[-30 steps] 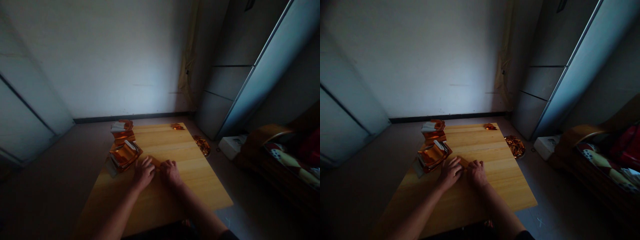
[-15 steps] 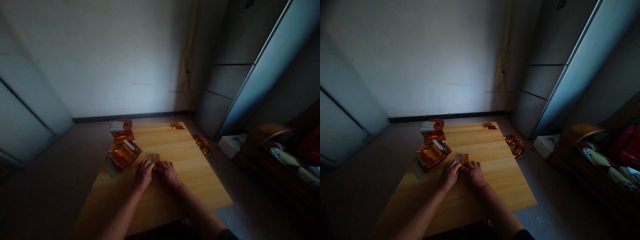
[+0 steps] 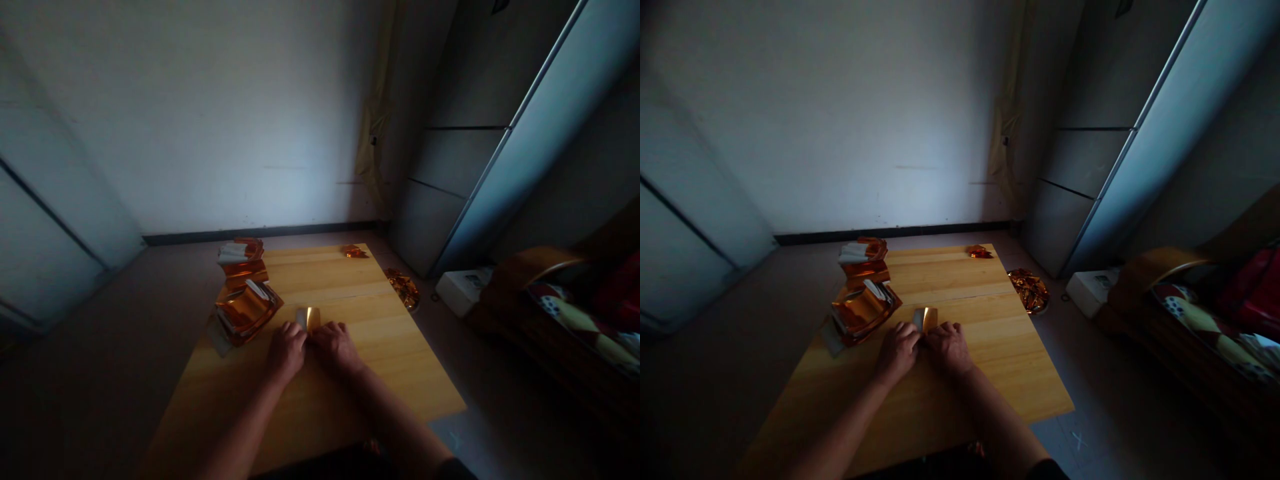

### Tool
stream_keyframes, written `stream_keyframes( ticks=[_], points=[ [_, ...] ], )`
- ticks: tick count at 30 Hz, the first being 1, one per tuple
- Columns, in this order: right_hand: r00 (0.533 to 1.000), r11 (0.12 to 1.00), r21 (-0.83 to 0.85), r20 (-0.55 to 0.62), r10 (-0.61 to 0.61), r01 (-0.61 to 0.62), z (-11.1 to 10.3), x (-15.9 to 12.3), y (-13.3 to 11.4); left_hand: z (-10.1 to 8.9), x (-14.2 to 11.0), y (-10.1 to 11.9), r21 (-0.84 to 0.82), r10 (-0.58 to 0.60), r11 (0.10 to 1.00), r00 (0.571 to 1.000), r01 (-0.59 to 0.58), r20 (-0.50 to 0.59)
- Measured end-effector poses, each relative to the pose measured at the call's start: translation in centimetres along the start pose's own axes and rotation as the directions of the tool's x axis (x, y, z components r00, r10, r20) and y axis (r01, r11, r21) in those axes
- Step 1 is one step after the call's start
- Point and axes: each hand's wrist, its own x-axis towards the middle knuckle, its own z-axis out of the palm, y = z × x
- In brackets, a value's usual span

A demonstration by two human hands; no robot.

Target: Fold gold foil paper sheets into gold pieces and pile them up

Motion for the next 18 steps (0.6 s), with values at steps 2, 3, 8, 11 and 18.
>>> stream_keyframes(
  ticks=[2,3,8,11,18],
  points=[
    [1.0,0.999,0.026,-0.006,-0.023,0.023,-0.1,0.1,0.4,-0.2,-0.1,0.2,-0.006,-0.006,1.0,1.0,0.006,0.014],
    [0.999,0.999,0.04,-0.013,-0.035,0.035,-0.1,0.2,0.7,-0.2,-0.2,0.2,-0.012,-0.007,1.0,1.0,0.007,0.015],
    [0.997,0.995,0.074,-0.035,-0.061,0.064,0.0,0.5,1.4,0.3,-0.5,0.1,-0.024,-0.012,1.0,1.0,0.012,0.001],
    [0.995,0.993,0.07,-0.042,-0.089,0.092,-0.1,0.4,1.5,0.5,-0.6,0.0,-0.01,-0.004,1.0,1.0,0.004,-0.012],
    [0.991,0.99,0.066,-0.054,-0.122,0.126,0.2,0.2,1.9,0.3,-0.5,0.0,0.001,0.022,1.0,0.998,-0.022,-0.054]
  ],
)
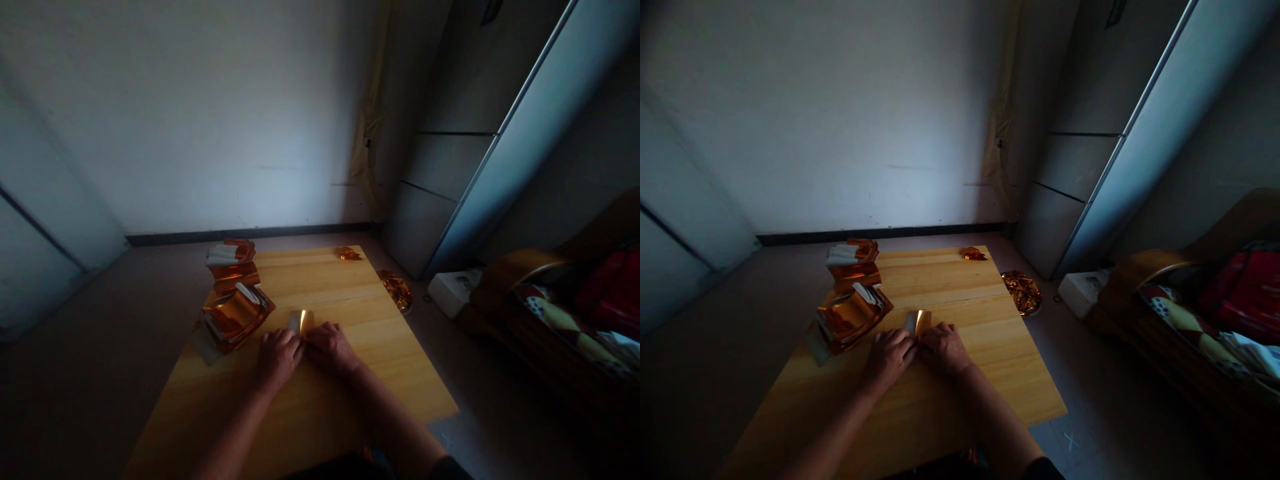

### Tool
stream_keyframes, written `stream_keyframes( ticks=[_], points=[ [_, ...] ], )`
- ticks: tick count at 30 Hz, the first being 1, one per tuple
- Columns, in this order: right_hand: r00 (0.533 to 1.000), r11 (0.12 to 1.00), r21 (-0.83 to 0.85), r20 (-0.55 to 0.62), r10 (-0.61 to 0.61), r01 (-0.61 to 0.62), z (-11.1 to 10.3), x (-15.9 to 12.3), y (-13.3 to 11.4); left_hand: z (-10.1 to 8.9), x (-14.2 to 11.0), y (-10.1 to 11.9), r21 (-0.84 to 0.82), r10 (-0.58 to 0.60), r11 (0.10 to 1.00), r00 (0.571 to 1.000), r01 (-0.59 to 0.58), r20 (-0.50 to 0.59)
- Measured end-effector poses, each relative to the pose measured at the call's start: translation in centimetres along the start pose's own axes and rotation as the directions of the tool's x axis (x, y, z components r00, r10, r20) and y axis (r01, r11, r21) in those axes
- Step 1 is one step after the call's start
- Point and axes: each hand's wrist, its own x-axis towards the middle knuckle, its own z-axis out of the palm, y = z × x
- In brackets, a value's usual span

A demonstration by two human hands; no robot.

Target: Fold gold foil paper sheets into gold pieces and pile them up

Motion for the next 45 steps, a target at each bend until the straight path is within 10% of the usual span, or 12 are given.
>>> stream_keyframes(
  ticks=[31,45],
  points=[
    [0.997,0.958,0.283,0.066,0.037,-0.054,-0.6,2.3,2.6,-0.4,0.0,-0.9,-0.141,0.015,0.99,1.0,-0.016,-0.004],
    [0.931,0.94,-0.033,0.134,0.34,-0.339,-0.5,3.5,1.0,-0.3,-0.6,-1.4,-0.087,0.07,0.994,0.997,-0.072,-0.021]
  ],
)
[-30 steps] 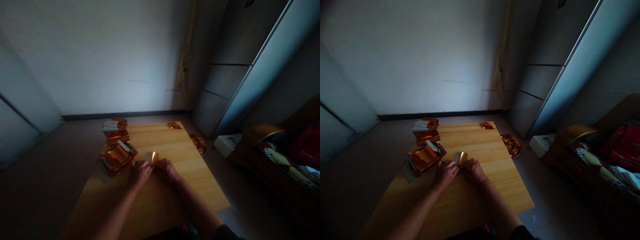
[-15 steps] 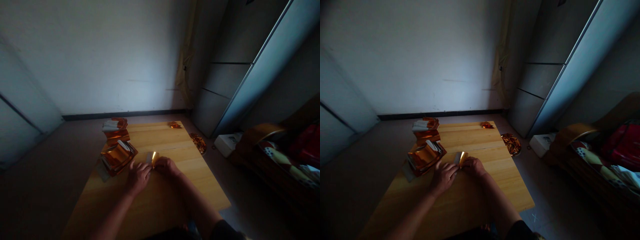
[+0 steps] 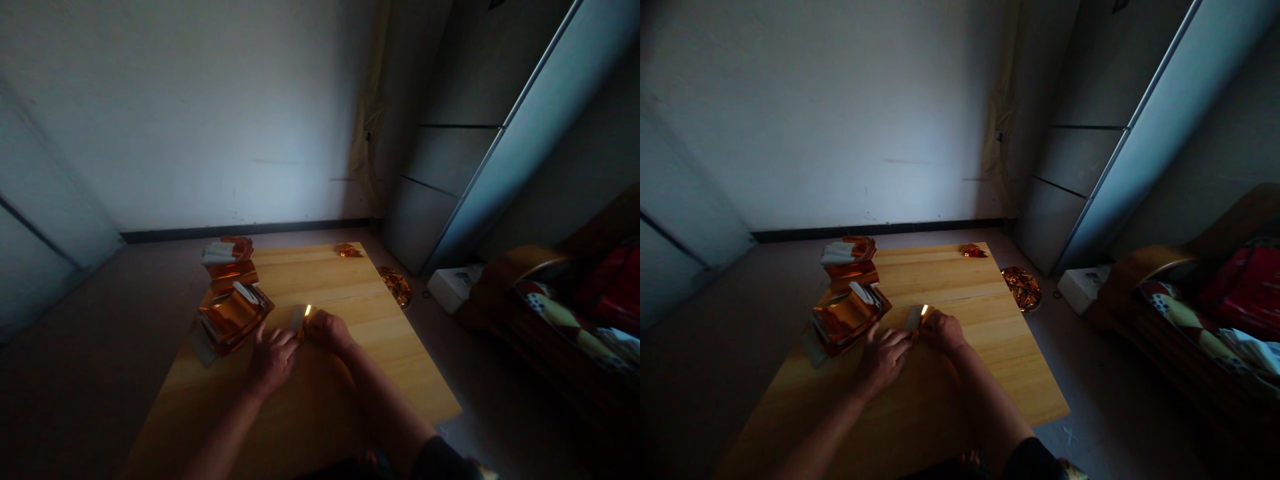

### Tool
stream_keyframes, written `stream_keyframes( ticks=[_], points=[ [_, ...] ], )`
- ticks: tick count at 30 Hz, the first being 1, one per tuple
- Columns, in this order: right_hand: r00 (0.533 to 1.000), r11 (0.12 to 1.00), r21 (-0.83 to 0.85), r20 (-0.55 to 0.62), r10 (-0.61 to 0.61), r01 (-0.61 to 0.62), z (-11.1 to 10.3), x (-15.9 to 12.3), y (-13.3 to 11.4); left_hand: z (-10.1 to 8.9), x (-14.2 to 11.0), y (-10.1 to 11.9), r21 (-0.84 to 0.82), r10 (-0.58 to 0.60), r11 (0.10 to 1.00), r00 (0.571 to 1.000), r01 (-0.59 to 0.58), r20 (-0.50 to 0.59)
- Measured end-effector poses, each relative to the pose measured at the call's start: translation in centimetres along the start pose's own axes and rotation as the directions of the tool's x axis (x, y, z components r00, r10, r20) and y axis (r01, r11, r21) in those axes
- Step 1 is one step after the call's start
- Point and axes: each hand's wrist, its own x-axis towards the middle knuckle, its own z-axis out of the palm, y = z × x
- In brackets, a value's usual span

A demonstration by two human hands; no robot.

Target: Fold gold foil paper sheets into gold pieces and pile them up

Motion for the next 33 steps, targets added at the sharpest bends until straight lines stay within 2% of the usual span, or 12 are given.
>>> stream_keyframes(
  ticks=[8,18,33],
  points=[
    [0.999,0.997,-0.079,0.054,-0.007,0.011,-0.2,0.1,-0.7,0.1,-0.3,0.0,-0.015,0.036,0.999,0.998,-0.037,-0.045],
    [0.993,0.986,-0.161,0.114,-0.016,0.035,-1.2,0.3,-1.9,-0.1,-0.4,0.3,-0.014,0.04,0.999,0.999,-0.04,-0.033],
    [0.992,0.98,-0.192,0.121,-0.034,0.057,-1.2,0.4,-2.0,0.7,-0.4,0.5,-0.056,-0.029,0.998,0.998,0.026,-0.05]
  ],
)
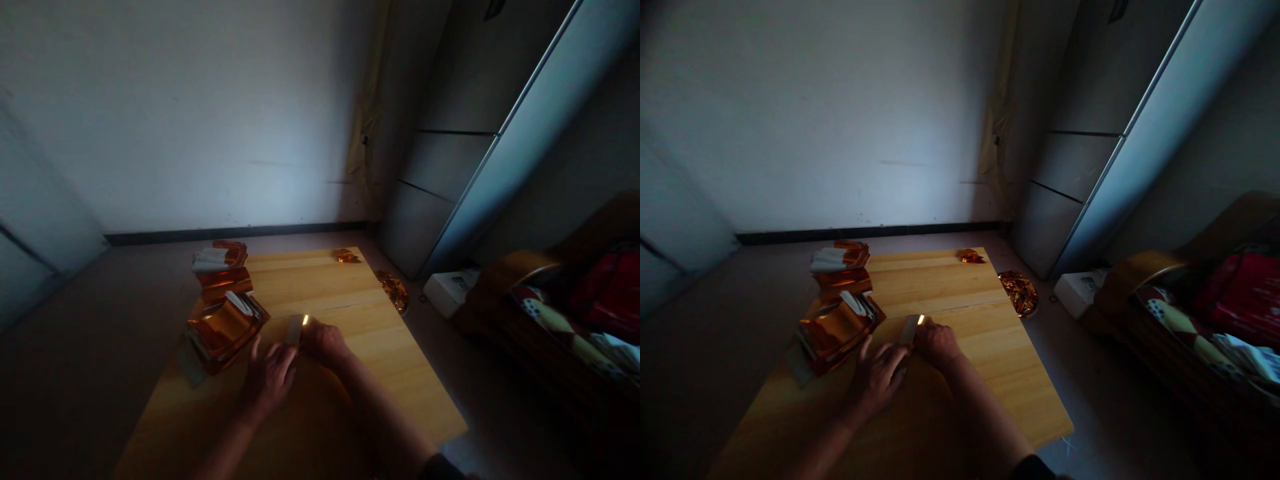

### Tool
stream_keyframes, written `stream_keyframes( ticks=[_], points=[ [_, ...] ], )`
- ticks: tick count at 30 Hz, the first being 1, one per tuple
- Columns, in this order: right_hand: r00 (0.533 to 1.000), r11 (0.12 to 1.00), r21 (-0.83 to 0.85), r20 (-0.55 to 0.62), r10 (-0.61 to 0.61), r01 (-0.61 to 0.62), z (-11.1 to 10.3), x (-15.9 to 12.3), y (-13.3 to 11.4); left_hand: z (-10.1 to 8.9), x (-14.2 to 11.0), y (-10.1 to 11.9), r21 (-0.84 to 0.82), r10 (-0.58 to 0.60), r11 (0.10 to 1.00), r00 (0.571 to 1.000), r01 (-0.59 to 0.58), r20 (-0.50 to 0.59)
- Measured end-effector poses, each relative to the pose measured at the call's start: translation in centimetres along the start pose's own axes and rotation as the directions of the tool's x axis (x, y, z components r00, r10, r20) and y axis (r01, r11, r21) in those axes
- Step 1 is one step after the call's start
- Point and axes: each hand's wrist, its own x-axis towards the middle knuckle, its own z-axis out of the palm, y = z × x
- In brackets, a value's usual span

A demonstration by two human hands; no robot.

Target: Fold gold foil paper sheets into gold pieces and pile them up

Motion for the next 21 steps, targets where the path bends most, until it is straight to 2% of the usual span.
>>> stream_keyframes(
  ticks=[11,14,21],
  points=[
    [0.998,0.998,0.036,0.012,0.058,-0.058,-0.4,-0.1,-0.3,-0.2,0.1,0.3,0.048,0.035,0.998,0.999,-0.035,-0.003],
    [0.996,0.993,0.073,0.013,0.091,-0.092,-0.2,-0.2,-0.1,-0.5,0.1,0.4,0.046,0.033,0.998,0.999,-0.034,0.003],
    [0.996,0.977,0.201,-0.024,0.084,-0.078,0.3,-0.3,1.1,-0.8,0.3,0.6,0.063,0.024,0.998,0.999,-0.026,0.024]
  ],
)
